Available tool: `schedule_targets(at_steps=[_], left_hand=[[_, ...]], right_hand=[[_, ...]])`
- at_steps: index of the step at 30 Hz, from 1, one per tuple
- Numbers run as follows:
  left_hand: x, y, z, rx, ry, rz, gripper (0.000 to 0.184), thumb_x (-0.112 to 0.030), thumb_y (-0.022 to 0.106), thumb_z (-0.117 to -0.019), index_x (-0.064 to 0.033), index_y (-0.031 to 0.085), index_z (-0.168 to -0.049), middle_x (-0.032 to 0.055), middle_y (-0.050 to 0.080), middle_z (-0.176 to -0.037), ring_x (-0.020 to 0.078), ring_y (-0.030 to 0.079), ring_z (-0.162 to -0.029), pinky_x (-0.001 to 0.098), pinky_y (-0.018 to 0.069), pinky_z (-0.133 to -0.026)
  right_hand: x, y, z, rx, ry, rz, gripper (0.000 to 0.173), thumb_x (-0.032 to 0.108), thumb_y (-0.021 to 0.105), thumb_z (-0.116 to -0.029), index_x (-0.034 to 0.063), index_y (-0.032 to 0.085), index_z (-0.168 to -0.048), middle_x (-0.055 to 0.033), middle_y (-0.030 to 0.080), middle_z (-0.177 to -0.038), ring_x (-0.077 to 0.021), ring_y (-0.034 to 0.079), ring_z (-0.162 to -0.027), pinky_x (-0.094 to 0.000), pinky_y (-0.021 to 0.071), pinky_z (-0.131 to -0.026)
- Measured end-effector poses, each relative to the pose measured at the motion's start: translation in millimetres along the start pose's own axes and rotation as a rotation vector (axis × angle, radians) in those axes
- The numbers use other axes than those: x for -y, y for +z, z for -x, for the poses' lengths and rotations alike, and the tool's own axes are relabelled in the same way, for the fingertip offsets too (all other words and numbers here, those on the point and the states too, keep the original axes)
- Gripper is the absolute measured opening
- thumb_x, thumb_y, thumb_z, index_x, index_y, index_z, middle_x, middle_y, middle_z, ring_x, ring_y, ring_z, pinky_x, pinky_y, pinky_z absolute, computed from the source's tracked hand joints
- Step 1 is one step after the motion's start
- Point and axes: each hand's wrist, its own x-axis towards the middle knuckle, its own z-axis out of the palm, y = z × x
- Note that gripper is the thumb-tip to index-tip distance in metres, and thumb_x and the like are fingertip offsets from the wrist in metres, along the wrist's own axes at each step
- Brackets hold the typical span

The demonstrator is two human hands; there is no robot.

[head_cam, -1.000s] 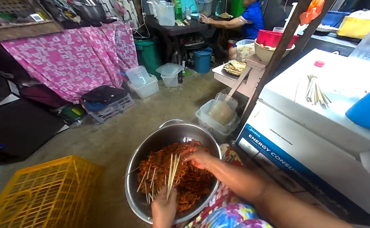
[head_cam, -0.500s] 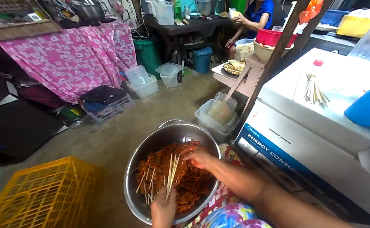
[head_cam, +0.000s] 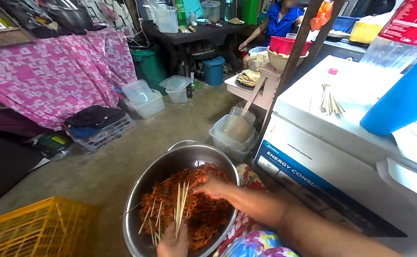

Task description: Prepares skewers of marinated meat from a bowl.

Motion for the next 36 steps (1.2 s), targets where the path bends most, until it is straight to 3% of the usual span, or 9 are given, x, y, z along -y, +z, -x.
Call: schedule_targets(at_steps=[6, 10, 13, 14, 17, 20, 22, 27, 36], left_hand=[[1, -2, -1, -0.006, 0.016, -0.018, 0.016, -0.012, 0.06, -0.0951, 0.0036, 0.065, -0.097, -0.0012, 0.058, -0.06, 0.0048, 0.055, -0.047, 0.0276, 0.0504, -0.048], [-1, -2, 0, -0.096, 0.048, 0.049, 0.018, -0.013, 0.056, -0.0969, 0.0043, 0.063, -0.1, -0.0033, 0.057, -0.061, 0.0018, 0.054, -0.048, 0.0242, 0.0504, -0.048], [-6, 0, -1, -0.196, 0.025, 0.089, 0.021, -0.015, 0.055, -0.0987, 0.0047, 0.062, -0.101, -0.0023, 0.056, -0.061, 0.0036, 0.055, -0.048, 0.0248, 0.0507, -0.047], [-6, 0, -2, -0.203, 0.015, 0.092, 0.021, -0.015, 0.056, -0.0994, 0.0047, 0.062, -0.102, -0.0016, 0.057, -0.062, 0.0046, 0.056, -0.049, 0.0256, 0.0515, -0.048], [-5, -2, -2, -0.183, 0.0, 0.114, 0.018, -0.013, 0.056, -0.1005, 0.0032, 0.062, -0.104, -0.0035, 0.055, -0.061, 0.0033, 0.054, -0.048, 0.0232, 0.0504, -0.048], [-3, -3, -1, -0.13, 0.003, 0.155, 0.013, -0.01, 0.056, -0.0992, 0.001, 0.063, -0.101, -0.0059, 0.055, -0.059, 0.0016, 0.053, -0.047, 0.0213, 0.0491, -0.047], [-1, -2, -2, -0.077, 0.014, 0.136, 0.014, -0.011, 0.057, -0.0975, 0.0002, 0.065, -0.101, -0.0061, 0.057, -0.06, 0.0018, 0.054, -0.047, 0.022, 0.0501, -0.047], [0, -1, -3, -0.039, 0.036, 0.08, 0.013, -0.01, 0.057, -0.0952, -0.0006, 0.065, -0.097, -0.0053, 0.057, -0.062, 0.0014, 0.053, -0.048, 0.0217, 0.0494, -0.049], [-2, -1, -3, -0.01, 0.037, 0.087, 0.013, -0.011, 0.058, -0.0953, -0.0023, 0.067, -0.097, -0.0059, 0.058, -0.063, 0.0011, 0.053, -0.048, 0.021, 0.0486, -0.049]], right_hand=[[-3, 5, 2, 0.109, -0.101, 0.205, 0.016, 0.001, 0.064, -0.0974, -0.009, 0.069, -0.109, -0.0137, 0.07, -0.101, -0.0098, 0.063, -0.092, -0.0286, 0.0521, -0.088], [0, 4, 1, 0.133, -0.111, 0.247, 0.048, -0.005, 0.071, -0.0904, -0.0094, 0.056, -0.136, -0.0252, 0.066, -0.123, -0.0253, 0.067, -0.107, -0.0396, 0.0531, -0.099], [9, 0, 2, -0.001, -0.009, 0.398, 0.039, 0.0, 0.074, -0.0888, -0.007, 0.064, -0.126, -0.0241, 0.067, -0.123, -0.0285, 0.065, -0.114, -0.0427, 0.0511, -0.104], [11, -1, 2, -0.04, 0.025, 0.345, 0.035, 0.001, 0.073, -0.0897, -0.0069, 0.066, -0.123, -0.0219, 0.067, -0.121, -0.0253, 0.067, -0.109, -0.04, 0.0533, -0.1], [14, 3, 1, -0.084, 0.15, -0.225, 0.027, -0.006, 0.061, -0.0949, -0.0077, 0.058, -0.121, -0.014, 0.067, -0.102, -0.0197, 0.069, -0.081, -0.0357, 0.0609, -0.076], [11, 2, -4, -0.145, 0.202, -0.535, 0.023, -0.006, 0.051, -0.0991, -0.0046, 0.054, -0.122, -0.0127, 0.065, -0.1, -0.022, 0.067, -0.082, -0.0394, 0.0607, -0.077], [6, 1, -8, -0.18, 0.189, -0.551, 0.026, -0.011, 0.047, -0.0966, -0.0036, 0.054, -0.12, -0.0131, 0.062, -0.104, -0.0216, 0.065, -0.085, -0.04, 0.0588, -0.079], [6, 1, -8, -0.209, 0.166, -0.466, 0.028, -0.018, 0.052, -0.0897, -0.0031, 0.06, -0.113, -0.0111, 0.064, -0.102, -0.0172, 0.063, -0.083, -0.0348, 0.0571, -0.075], [5, -1, -7, -0.147, 0.17, -0.408, 0.025, -0.016, 0.054, -0.0904, -0.001, 0.063, -0.108, -0.0079, 0.066, -0.098, -0.0141, 0.062, -0.08, -0.031, 0.0545, -0.071]])
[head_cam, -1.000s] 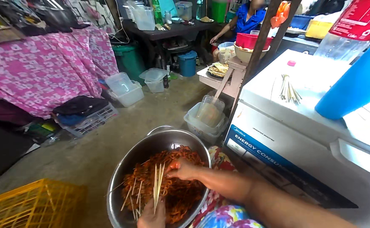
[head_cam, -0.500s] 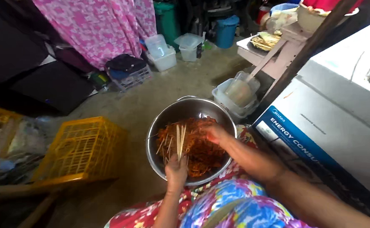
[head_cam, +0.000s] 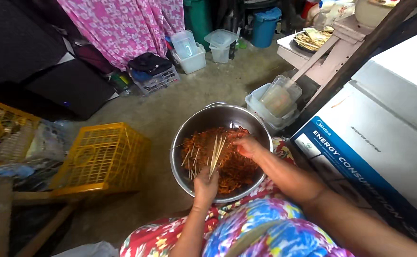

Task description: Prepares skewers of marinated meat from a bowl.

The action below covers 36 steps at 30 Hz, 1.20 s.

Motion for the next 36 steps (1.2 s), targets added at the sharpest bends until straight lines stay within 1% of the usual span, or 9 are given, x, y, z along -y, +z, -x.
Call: schedule_targets(at_steps=[4, 9, 17, 19, 22, 25, 28, 31, 36], left_hand=[[0, 0, 0, 0.011, 0.011, 0.018, 0.013, -0.011, 0.058, -0.0961, -0.0024, 0.067, -0.097, -0.006, 0.058, -0.063, 0.0017, 0.053, -0.049, 0.0214, 0.0487, -0.049], [1, 0, 0, 0.002, -0.001, 0.006, 0.013, -0.01, 0.057, -0.0964, -0.0023, 0.067, -0.097, -0.0059, 0.057, -0.062, 0.0018, 0.053, -0.047, 0.0213, 0.0488, -0.048], [2, 0, 0, -0.018, -0.013, -0.022, 0.012, -0.01, 0.059, -0.0965, -0.0015, 0.067, -0.098, -0.0048, 0.059, -0.063, 0.002, 0.053, -0.047, 0.0216, 0.0491, -0.048], [2, 0, 0, -0.026, -0.019, -0.034, 0.012, -0.01, 0.058, -0.0959, -0.0017, 0.067, -0.097, -0.0048, 0.058, -0.063, 0.0019, 0.053, -0.047, 0.0216, 0.0487, -0.048], [2, 1, -1, -0.036, -0.012, -0.015, 0.011, -0.009, 0.058, -0.0959, -0.0022, 0.067, -0.096, -0.005, 0.058, -0.064, 0.0011, 0.053, -0.048, 0.0205, 0.0483, -0.049], [2, 1, -1, -0.039, 0.006, -0.004, 0.012, -0.01, 0.058, -0.0958, -0.0024, 0.067, -0.097, -0.0057, 0.058, -0.064, 0.0004, 0.053, -0.049, 0.0198, 0.0483, -0.049], [2, 1, 0, -0.039, 0.012, 0.005, 0.012, -0.01, 0.058, -0.0952, -0.0026, 0.067, -0.097, -0.0062, 0.058, -0.064, 0.0003, 0.052, -0.048, 0.0197, 0.048, -0.048], [3, 0, 0, -0.04, 0.004, -0.008, 0.011, -0.01, 0.058, -0.096, -0.0026, 0.066, -0.096, -0.0052, 0.058, -0.063, 0.0019, 0.053, -0.048, 0.0215, 0.0487, -0.049], [3, 0, 0, -0.124, 0.024, -0.014, 0.014, -0.011, 0.056, -0.0973, 0.0, 0.065, -0.099, -0.0034, 0.058, -0.064, 0.003, 0.054, -0.049, 0.0231, 0.0503, -0.05]], right_hand=[[-2, -4, -2, 0.057, 0.019, 0.002, 0.025, -0.014, 0.053, -0.0909, -0.0004, 0.063, -0.109, -0.0083, 0.067, -0.099, -0.0155, 0.064, -0.084, -0.0337, 0.0559, -0.076], [-1, -3, 1, 0.094, 0.017, 0.05, 0.021, -0.013, 0.051, -0.0948, -0.0031, 0.064, -0.109, -0.0083, 0.068, -0.098, -0.0147, 0.065, -0.084, -0.0326, 0.0563, -0.078], [-2, -1, 5, 0.123, -0.075, 0.283, 0.019, -0.01, 0.058, -0.0938, -0.004, 0.068, -0.109, -0.0071, 0.07, -0.102, -0.0079, 0.062, -0.081, -0.0248, 0.0528, -0.071], [-2, 0, 6, 0.142, -0.097, 0.314, 0.018, -0.009, 0.059, -0.094, -0.0047, 0.068, -0.109, -0.0072, 0.069, -0.102, -0.0083, 0.063, -0.083, -0.0257, 0.0538, -0.075], [-1, 4, 8, 0.095, -0.043, 0.189, 0.016, -0.009, 0.055, -0.0964, -0.005, 0.065, -0.109, -0.008, 0.068, -0.1, -0.012, 0.065, -0.086, -0.0298, 0.056, -0.078], [0, 9, 10, 0.024, 0.096, 0.047, 0.018, -0.004, 0.051, -0.1008, -0.002, 0.054, -0.119, -0.0097, 0.064, -0.1, -0.016, 0.065, -0.086, -0.0337, 0.0577, -0.077], [2, 12, 14, 0.046, 0.152, 0.066, 0.018, -0.005, 0.052, -0.0994, -0.0001, 0.053, -0.116, -0.008, 0.063, -0.098, -0.0152, 0.066, -0.083, -0.033, 0.0589, -0.073], [1, 9, 14, 0.105, 0.155, 0.173, 0.013, -0.007, 0.054, -0.0973, -0.0013, 0.059, -0.108, -0.006, 0.064, -0.093, -0.014, 0.065, -0.079, -0.0318, 0.0585, -0.073], [-1, -3, 7, 0.236, 0.1, 0.353, 0.026, -0.011, 0.057, -0.0894, -0.0044, 0.063, -0.113, -0.0063, 0.067, -0.093, -0.0147, 0.065, -0.077, -0.0337, 0.0585, -0.073]])
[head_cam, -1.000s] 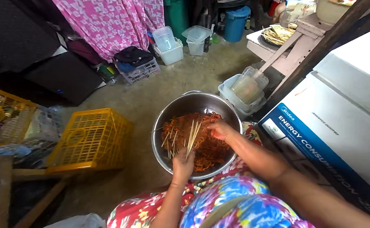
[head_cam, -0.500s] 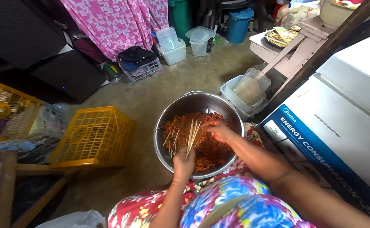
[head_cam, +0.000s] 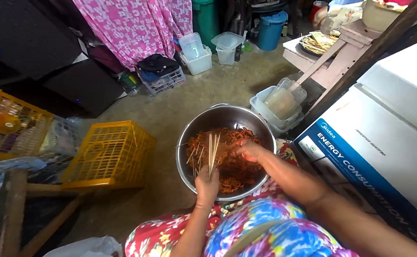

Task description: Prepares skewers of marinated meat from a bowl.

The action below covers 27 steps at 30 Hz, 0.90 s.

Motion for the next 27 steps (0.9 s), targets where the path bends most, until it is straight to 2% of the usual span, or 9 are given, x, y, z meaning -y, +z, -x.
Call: schedule_targets(at_steps=[2, 4, 7, 10, 16, 20, 27], left_hand=[[-1, 0, 0, -0.025, -0.009, 0.007, 0.013, -0.01, 0.055, -0.0973, -0.0001, 0.064, -0.099, -0.0038, 0.057, -0.063, 0.0031, 0.054, -0.049, 0.023, 0.0499, -0.049], [-1, -1, 0, -0.007, -0.015, 0.016, 0.012, -0.01, 0.055, -0.0974, -0.0009, 0.064, -0.098, -0.0048, 0.056, -0.062, 0.0027, 0.053, -0.048, 0.0222, 0.0494, -0.048], [-3, -3, -1, 0.119, -0.036, 0.019, 0.013, -0.01, 0.057, -0.0967, -0.0011, 0.066, -0.099, -0.0051, 0.057, -0.062, 0.0027, 0.052, -0.048, 0.0221, 0.0487, -0.049], [-5, -3, -1, 0.169, -0.04, 0.012, 0.013, -0.01, 0.057, -0.0972, -0.0026, 0.067, -0.099, -0.0049, 0.058, -0.063, 0.0031, 0.052, -0.048, 0.0224, 0.0484, -0.049], [-4, -1, -1, 0.128, -0.032, 0.023, 0.013, -0.009, 0.057, -0.0963, -0.0011, 0.067, -0.101, -0.0046, 0.059, -0.066, 0.0021, 0.053, -0.049, 0.0212, 0.0488, -0.05], [-4, -1, -1, 0.128, -0.029, 0.0, 0.014, -0.008, 0.057, -0.0966, -0.001, 0.067, -0.102, -0.0039, 0.06, -0.066, 0.0016, 0.053, -0.049, 0.0205, 0.0487, -0.05], [-2, -1, -1, 0.126, -0.02, -0.012, 0.014, -0.01, 0.058, -0.097, -0.0004, 0.067, -0.101, -0.003, 0.059, -0.066, 0.0031, 0.054, -0.05, 0.023, 0.0495, -0.051]], right_hand=[[3, 0, 0, -0.068, -0.003, -0.024, 0.026, -0.009, 0.055, -0.0926, -0.0059, 0.061, -0.118, -0.0077, 0.066, -0.093, -0.0156, 0.065, -0.077, -0.0339, 0.0581, -0.075], [5, 1, -3, -0.186, -0.015, -0.176, 0.026, -0.008, 0.051, -0.0958, -0.0066, 0.059, -0.121, -0.0097, 0.065, -0.092, -0.0176, 0.065, -0.077, -0.0343, 0.0579, -0.075], [6, -1, -8, -0.276, -0.062, -0.44, 0.023, -0.008, 0.045, -0.0974, -0.0061, 0.055, -0.118, -0.0127, 0.066, -0.09, -0.0211, 0.067, -0.077, -0.0368, 0.0594, -0.075], [6, -2, -9, -0.271, -0.086, -0.538, 0.02, -0.01, 0.044, -0.0973, -0.0035, 0.056, -0.112, -0.0128, 0.065, -0.092, -0.0216, 0.067, -0.077, -0.0374, 0.0593, -0.074], [2, -1, -11, -0.24, -0.12, -0.425, 0.019, -0.014, 0.056, -0.0913, -0.001, 0.063, -0.102, -0.0085, 0.066, -0.095, -0.0174, 0.064, -0.083, -0.0356, 0.0566, -0.077], [0, 0, -10, -0.198, -0.11, -0.302, 0.017, -0.011, 0.061, -0.0911, -0.0031, 0.065, -0.105, -0.0094, 0.068, -0.097, -0.0167, 0.065, -0.084, -0.0342, 0.0564, -0.077], [4, 6, -4, -0.172, -0.092, -0.138, 0.015, -0.007, 0.062, -0.0941, -0.0052, 0.066, -0.109, -0.0086, 0.069, -0.101, -0.0138, 0.065, -0.087, -0.0318, 0.0565, -0.078]])
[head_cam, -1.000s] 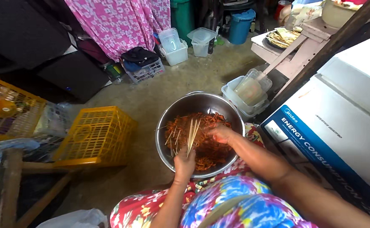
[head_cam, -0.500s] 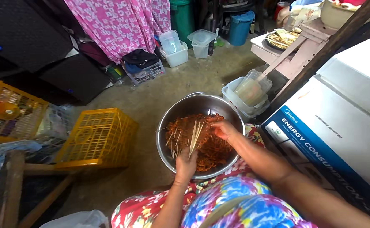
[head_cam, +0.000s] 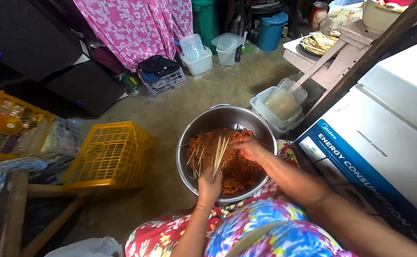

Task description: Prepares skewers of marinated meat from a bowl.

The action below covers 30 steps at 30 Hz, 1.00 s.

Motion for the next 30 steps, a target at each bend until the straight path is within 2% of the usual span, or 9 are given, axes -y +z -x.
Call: schedule_targets(at_steps=[5, 7, 10, 11, 13, 17, 21, 25, 30], left_hand=[[-1, 0, 0, -0.001, -0.009, -0.01, 0.013, -0.01, 0.057, -0.0977, -0.0009, 0.066, -0.1, -0.0038, 0.059, -0.066, 0.0024, 0.053, -0.05, 0.0224, 0.0493, -0.051], [0, 1, -1, -0.027, -0.01, 0.002, 0.013, -0.01, 0.056, -0.0982, -0.0011, 0.065, -0.098, -0.0044, 0.056, -0.062, 0.0032, 0.052, -0.048, 0.0232, 0.0492, -0.049], [3, 2, -3, -0.057, -0.016, 0.017, 0.013, -0.01, 0.055, -0.0975, -0.0012, 0.065, -0.099, -0.0045, 0.055, -0.061, 0.0038, 0.052, -0.047, 0.0235, 0.049, -0.049], [3, 3, -3, -0.061, -0.014, 0.021, 0.013, -0.01, 0.055, -0.0979, -0.0013, 0.066, -0.099, -0.0048, 0.056, -0.061, 0.0032, 0.052, -0.047, 0.0228, 0.0488, -0.048], [4, 3, -2, -0.068, -0.016, 0.025, 0.014, -0.01, 0.056, -0.0979, -0.0013, 0.066, -0.1, -0.0051, 0.056, -0.061, 0.003, 0.052, -0.047, 0.0222, 0.0486, -0.048], [5, 2, 1, -0.056, -0.015, 0.01, 0.017, -0.015, 0.057, -0.0979, -0.0007, 0.066, -0.1, -0.0024, 0.058, -0.062, 0.0066, 0.056, -0.049, 0.0266, 0.0511, -0.049], [-1, 4, 1, -0.07, -0.017, 0.002, 0.017, -0.013, 0.058, -0.0963, 0.0016, 0.065, -0.099, -0.002, 0.056, -0.059, 0.0048, 0.053, -0.047, 0.0254, 0.049, -0.046], [-3, 4, 2, -0.087, -0.013, 0.036, 0.012, -0.011, 0.057, -0.0942, -0.0011, 0.065, -0.094, -0.0058, 0.054, -0.057, 0.0019, 0.052, -0.045, 0.0222, 0.0478, -0.044], [3, 3, 1, -0.066, 0.023, 0.109, 0.012, -0.012, 0.056, -0.0945, -0.003, 0.064, -0.094, -0.0079, 0.053, -0.055, 0.0015, 0.052, -0.044, 0.0214, 0.0473, -0.043]], right_hand=[[-1, -2, 0, 0.055, -0.02, 0.034, 0.012, -0.006, 0.061, -0.0948, -0.004, 0.066, -0.105, -0.0071, 0.068, -0.099, -0.0124, 0.065, -0.087, -0.0305, 0.0558, -0.08], [-4, -5, 0, 0.118, -0.07, -0.023, 0.02, -0.008, 0.055, -0.0948, -0.0041, 0.065, -0.111, -0.008, 0.068, -0.104, -0.0135, 0.064, -0.09, -0.032, 0.0557, -0.082], [-5, -9, 1, 0.197, -0.145, -0.041, 0.046, -0.015, 0.053, -0.0832, -0.0062, 0.056, -0.128, -0.0108, 0.068, -0.11, -0.0146, 0.066, -0.093, -0.033, 0.0568, -0.084], [-5, -9, 1, 0.204, -0.164, -0.032, 0.05, -0.017, 0.053, -0.0803, -0.0067, 0.053, -0.129, -0.0114, 0.068, -0.11, -0.015, 0.066, -0.093, -0.0339, 0.0571, -0.085], [-7, -7, 1, 0.192, -0.215, 0.024, 0.047, -0.018, 0.055, -0.0766, -0.0064, 0.055, -0.122, -0.0094, 0.068, -0.107, -0.0136, 0.067, -0.092, -0.0331, 0.0577, -0.083], [-15, -8, -2, 0.144, -0.362, 0.165, 0.035, -0.013, 0.068, -0.08, -0.0076, 0.062, -0.114, -0.0096, 0.07, -0.104, -0.0131, 0.067, -0.094, -0.0326, 0.0582, -0.085], [-8, -10, 2, 0.135, -0.391, 0.23, 0.032, -0.012, 0.066, -0.0857, -0.0109, 0.062, -0.117, -0.0138, 0.07, -0.109, -0.0112, 0.066, -0.098, -0.0298, 0.0557, -0.09], [-2, -7, 4, 0.129, -0.356, 0.259, 0.027, -0.01, 0.062, -0.0915, -0.0117, 0.062, -0.118, -0.0147, 0.068, -0.112, -0.0093, 0.064, -0.097, -0.0273, 0.0542, -0.09], [-8, -6, -3, 0.082, -0.313, 0.129, 0.017, -0.007, 0.062, -0.0935, -0.0075, 0.066, -0.11, -0.0075, 0.07, -0.101, -0.0069, 0.064, -0.088, -0.0276, 0.0555, -0.083]])
